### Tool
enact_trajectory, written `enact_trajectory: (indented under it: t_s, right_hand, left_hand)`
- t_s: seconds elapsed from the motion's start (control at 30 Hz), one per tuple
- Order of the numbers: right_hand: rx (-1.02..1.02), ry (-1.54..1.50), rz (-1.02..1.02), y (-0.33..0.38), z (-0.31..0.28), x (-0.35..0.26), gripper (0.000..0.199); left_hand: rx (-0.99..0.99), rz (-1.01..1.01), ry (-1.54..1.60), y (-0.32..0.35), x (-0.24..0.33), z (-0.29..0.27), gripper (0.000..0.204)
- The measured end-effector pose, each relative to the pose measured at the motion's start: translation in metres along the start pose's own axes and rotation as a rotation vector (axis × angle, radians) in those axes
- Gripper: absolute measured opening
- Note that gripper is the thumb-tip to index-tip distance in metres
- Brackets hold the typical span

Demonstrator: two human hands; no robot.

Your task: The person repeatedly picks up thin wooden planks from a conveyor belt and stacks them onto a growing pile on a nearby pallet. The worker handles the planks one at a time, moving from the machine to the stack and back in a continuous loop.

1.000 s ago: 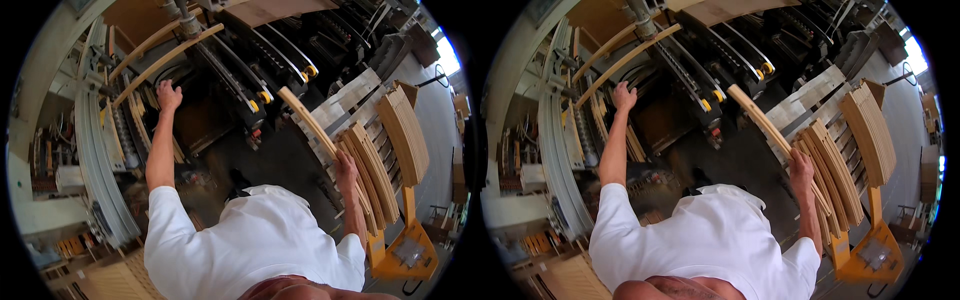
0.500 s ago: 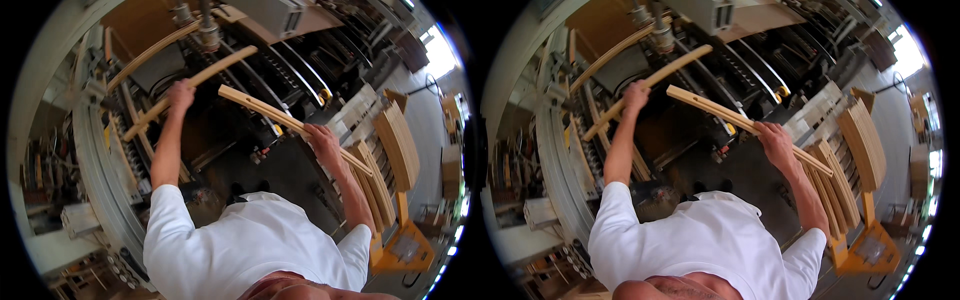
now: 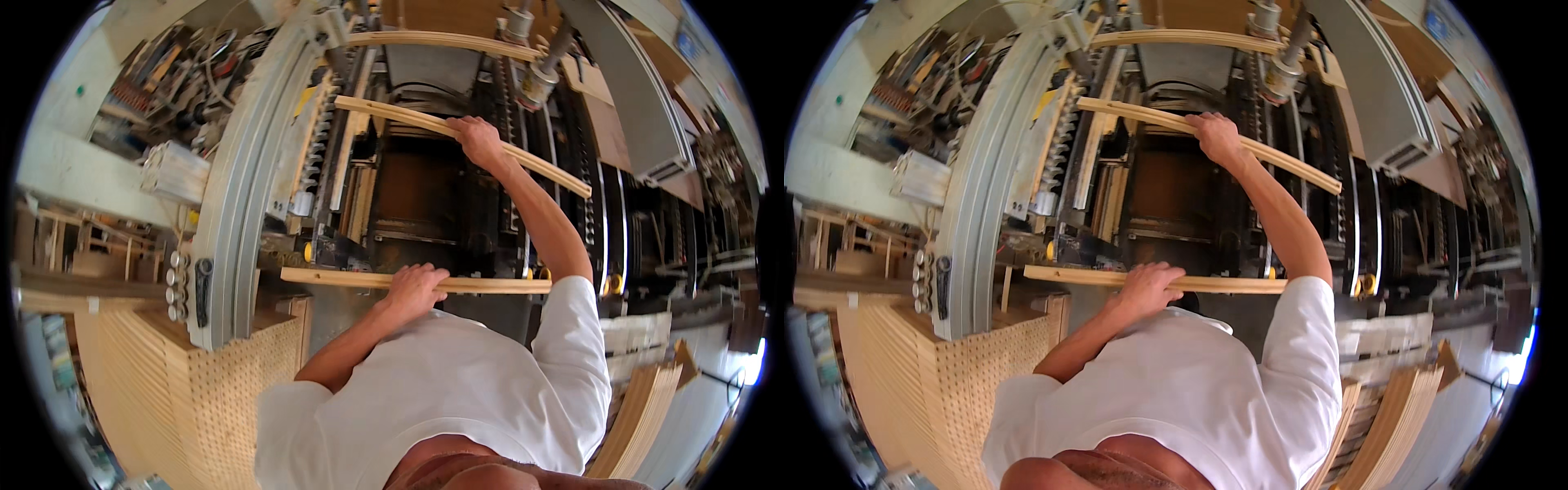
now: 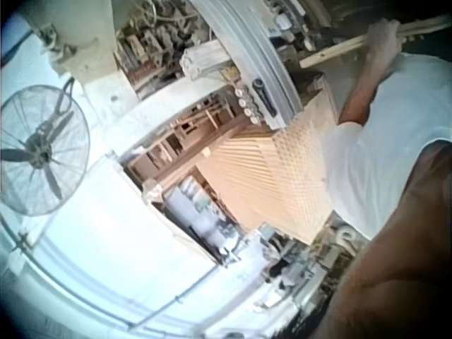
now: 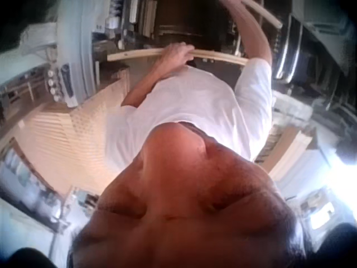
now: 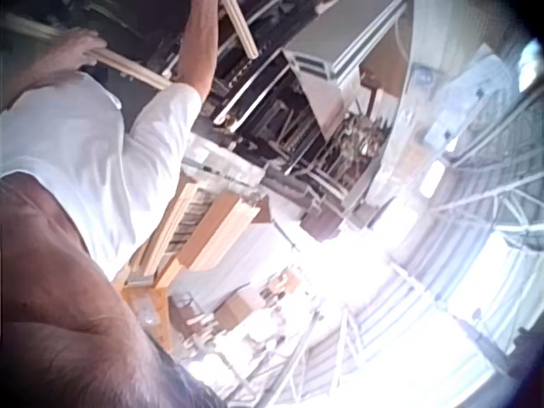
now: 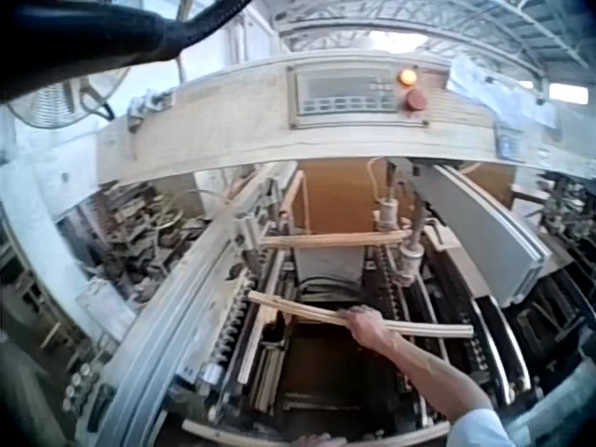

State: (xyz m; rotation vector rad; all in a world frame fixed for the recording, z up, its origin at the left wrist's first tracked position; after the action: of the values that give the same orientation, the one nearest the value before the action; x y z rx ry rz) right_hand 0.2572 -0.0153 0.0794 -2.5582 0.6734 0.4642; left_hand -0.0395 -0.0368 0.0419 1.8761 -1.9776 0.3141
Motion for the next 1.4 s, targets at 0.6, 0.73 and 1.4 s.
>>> enact_trajectory:
  t_s: [0.6,0.73,1.4]
  right_hand:
    - [0.139,0.149,-0.024,-0.116,0.039,0.067,0.018]
    - [0.161,0.125,-0.061,-0.125,0.039,0.060,0.017]
    - [0.081,0.289,-0.002,-0.130,0.032,0.065,0.042]
  left_hand:
    - [0.251,-0.854,0.148,0.170,-0.059,-0.006,0.032]
    - [0.210,-0.932,0.098,0.180,-0.067,0.005,0.031]
    - [0.826,-1.147,0.507,0.432,0.047,-0.131,0.036]
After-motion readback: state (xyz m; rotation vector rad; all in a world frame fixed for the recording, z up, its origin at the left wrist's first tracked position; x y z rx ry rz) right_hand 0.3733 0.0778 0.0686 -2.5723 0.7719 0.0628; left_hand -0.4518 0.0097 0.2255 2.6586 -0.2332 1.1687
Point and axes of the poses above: each hand's wrist, its own y-axis away from the middle knuckle, its own z-axis out of the palm, x = y × z, the point moved 10 cm from there along -y, towards the middle knuckle, and after that the axes turned 15 degrees about -y, right-handed, at the moved point
